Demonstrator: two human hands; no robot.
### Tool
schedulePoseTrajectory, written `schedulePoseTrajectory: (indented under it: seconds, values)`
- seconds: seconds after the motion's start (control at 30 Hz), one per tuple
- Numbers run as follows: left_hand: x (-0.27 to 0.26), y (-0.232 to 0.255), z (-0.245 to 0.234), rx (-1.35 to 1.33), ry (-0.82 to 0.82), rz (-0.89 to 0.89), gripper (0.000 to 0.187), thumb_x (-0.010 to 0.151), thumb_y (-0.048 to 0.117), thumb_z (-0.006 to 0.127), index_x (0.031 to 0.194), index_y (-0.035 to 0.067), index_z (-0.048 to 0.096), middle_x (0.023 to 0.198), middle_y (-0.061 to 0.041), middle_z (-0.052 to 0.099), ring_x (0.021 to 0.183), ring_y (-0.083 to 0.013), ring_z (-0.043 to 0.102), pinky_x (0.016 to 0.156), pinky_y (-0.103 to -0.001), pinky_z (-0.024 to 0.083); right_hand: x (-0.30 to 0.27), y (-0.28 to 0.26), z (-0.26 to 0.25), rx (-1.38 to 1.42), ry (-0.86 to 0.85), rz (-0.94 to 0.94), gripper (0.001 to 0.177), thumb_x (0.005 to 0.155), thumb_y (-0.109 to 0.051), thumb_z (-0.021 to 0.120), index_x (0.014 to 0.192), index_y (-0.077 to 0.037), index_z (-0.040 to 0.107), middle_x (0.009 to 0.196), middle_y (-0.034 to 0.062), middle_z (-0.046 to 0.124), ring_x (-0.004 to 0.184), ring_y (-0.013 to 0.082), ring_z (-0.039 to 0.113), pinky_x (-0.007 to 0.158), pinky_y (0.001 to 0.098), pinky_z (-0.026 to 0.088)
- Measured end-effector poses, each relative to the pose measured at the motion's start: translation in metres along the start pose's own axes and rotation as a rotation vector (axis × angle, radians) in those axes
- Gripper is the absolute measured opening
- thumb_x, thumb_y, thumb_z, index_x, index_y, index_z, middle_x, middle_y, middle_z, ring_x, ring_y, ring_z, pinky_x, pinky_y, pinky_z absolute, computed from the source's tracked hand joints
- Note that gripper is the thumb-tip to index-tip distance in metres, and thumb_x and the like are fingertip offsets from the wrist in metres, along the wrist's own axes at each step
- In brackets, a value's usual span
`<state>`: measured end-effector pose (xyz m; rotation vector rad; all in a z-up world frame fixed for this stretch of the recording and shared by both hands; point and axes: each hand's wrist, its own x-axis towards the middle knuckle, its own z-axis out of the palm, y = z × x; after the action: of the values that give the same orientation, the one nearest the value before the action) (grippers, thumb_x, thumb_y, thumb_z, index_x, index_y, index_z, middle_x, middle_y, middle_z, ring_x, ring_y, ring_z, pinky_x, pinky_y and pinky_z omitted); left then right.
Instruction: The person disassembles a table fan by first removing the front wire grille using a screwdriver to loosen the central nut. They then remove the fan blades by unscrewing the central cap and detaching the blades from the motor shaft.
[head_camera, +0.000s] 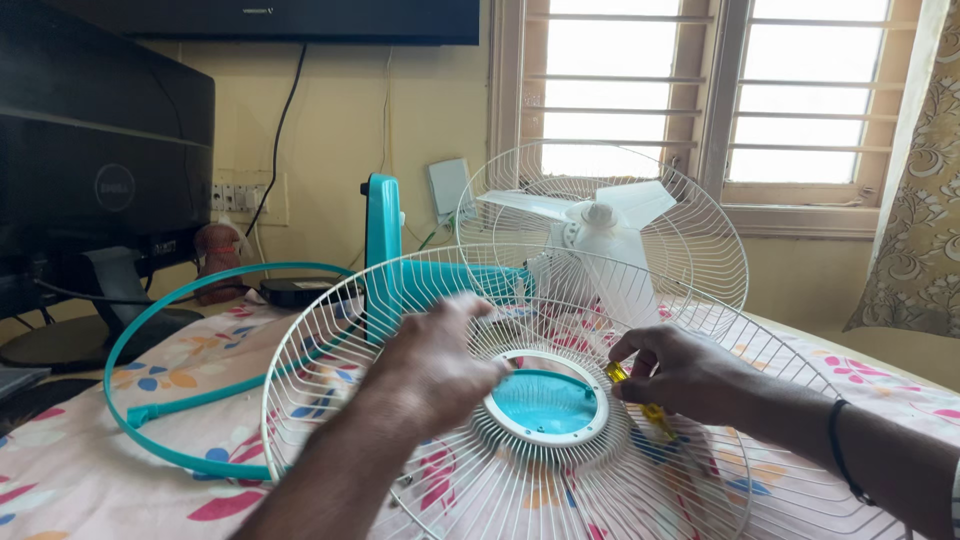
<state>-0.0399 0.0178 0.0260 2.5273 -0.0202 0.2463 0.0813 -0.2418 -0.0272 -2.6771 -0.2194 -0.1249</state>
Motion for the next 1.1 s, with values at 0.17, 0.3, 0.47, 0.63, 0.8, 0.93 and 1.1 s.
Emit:
schedulePoseTrajectory:
  seconds: [0.17, 0.3, 0.47, 0.63, 0.8, 0.93, 1.1]
  values:
    - [-0.019, -0.015, -0.037, 0.170, 0.177, -0.247, 0.055, 0.097, 0.046, 0.066, 0.147, 0.025, 0.054, 0.143, -0.006, 0.064, 0.132, -0.0273, 0.061, 0.113, -0.045, 0.047, 0.000, 0.001, -0.002, 0.201, 0.015, 0.093, 0.047, 0.086, -0.026, 0.083, 0.128, -0.010, 0.070, 0.103, 0.0047, 0.074, 0.094, 0.0142, 0.072, 0.083, 0.0279, 0.059]
    - [-0.032, -0.059, -0.040, 0.225, 0.435, -0.212, 0.064, 0.088, 0.045, 0.073, 0.141, 0.014, 0.054, 0.142, -0.009, 0.059, 0.135, -0.0253, 0.056, 0.112, -0.044, 0.046, -0.014, -0.010, -0.006, 0.353, 0.030, 0.113, 0.036, 0.090, -0.025, 0.071, 0.120, -0.007, 0.072, 0.099, 0.0100, 0.074, 0.090, 0.0179, 0.070, 0.079, 0.0316, 0.057]
    - [-0.028, -0.117, -0.022, -0.292, 0.490, -0.544, 0.077, 0.087, 0.038, 0.083, 0.142, -0.005, 0.048, 0.129, -0.028, 0.064, 0.122, -0.0361, 0.064, 0.103, -0.045, 0.052, -0.033, -0.013, -0.012, 0.545, -0.035, -0.029, 0.040, 0.090, -0.033, 0.071, 0.121, -0.009, 0.063, 0.092, 0.0084, 0.065, 0.081, 0.0173, 0.067, 0.072, 0.0329, 0.060]
    - [-0.027, -0.123, 0.009, -1.226, 0.123, -0.631, 0.042, 0.096, 0.024, 0.055, 0.134, 0.007, 0.056, 0.114, -0.025, 0.076, 0.090, -0.0410, 0.077, 0.072, -0.054, 0.060, -0.037, -0.024, -0.012, 0.463, -0.153, -0.148, 0.043, 0.086, -0.032, 0.074, 0.122, -0.011, 0.064, 0.091, 0.0067, 0.064, 0.075, 0.0140, 0.062, 0.062, 0.0279, 0.054]
    - [-0.037, -0.100, 0.008, -1.317, 0.277, -0.668, 0.040, 0.098, 0.016, 0.040, 0.134, 0.006, 0.051, 0.106, -0.027, 0.073, 0.079, -0.0456, 0.074, 0.066, -0.060, 0.062, -0.042, -0.037, -0.014, 0.263, -0.160, -0.032, 0.040, 0.085, -0.036, 0.080, 0.120, -0.018, 0.072, 0.107, 0.0023, 0.074, 0.072, 0.0127, 0.062, 0.061, 0.0290, 0.049]
    - [-0.046, -0.082, 0.004, -1.340, 0.375, -0.671, 0.039, 0.099, 0.017, 0.042, 0.132, -0.001, 0.052, 0.101, -0.032, 0.072, 0.072, -0.0491, 0.071, 0.060, -0.062, 0.060, -0.051, -0.036, -0.024, 0.244, -0.115, -0.100, 0.044, 0.083, -0.036, 0.081, 0.123, -0.021, 0.074, 0.109, -0.0015, 0.076, 0.069, 0.0105, 0.062, 0.060, 0.0272, 0.050]
    - [-0.053, -0.078, -0.008, -1.368, 0.472, -0.609, 0.036, 0.101, 0.015, 0.043, 0.128, -0.006, 0.056, 0.097, -0.033, 0.072, 0.070, -0.0465, 0.072, 0.058, -0.059, 0.063, -0.064, -0.029, -0.058, 0.361, 0.175, -0.188, 0.035, 0.088, -0.034, 0.077, 0.117, -0.015, 0.074, 0.088, 0.0103, 0.076, 0.060, 0.0142, 0.056, 0.057, 0.0296, 0.050]
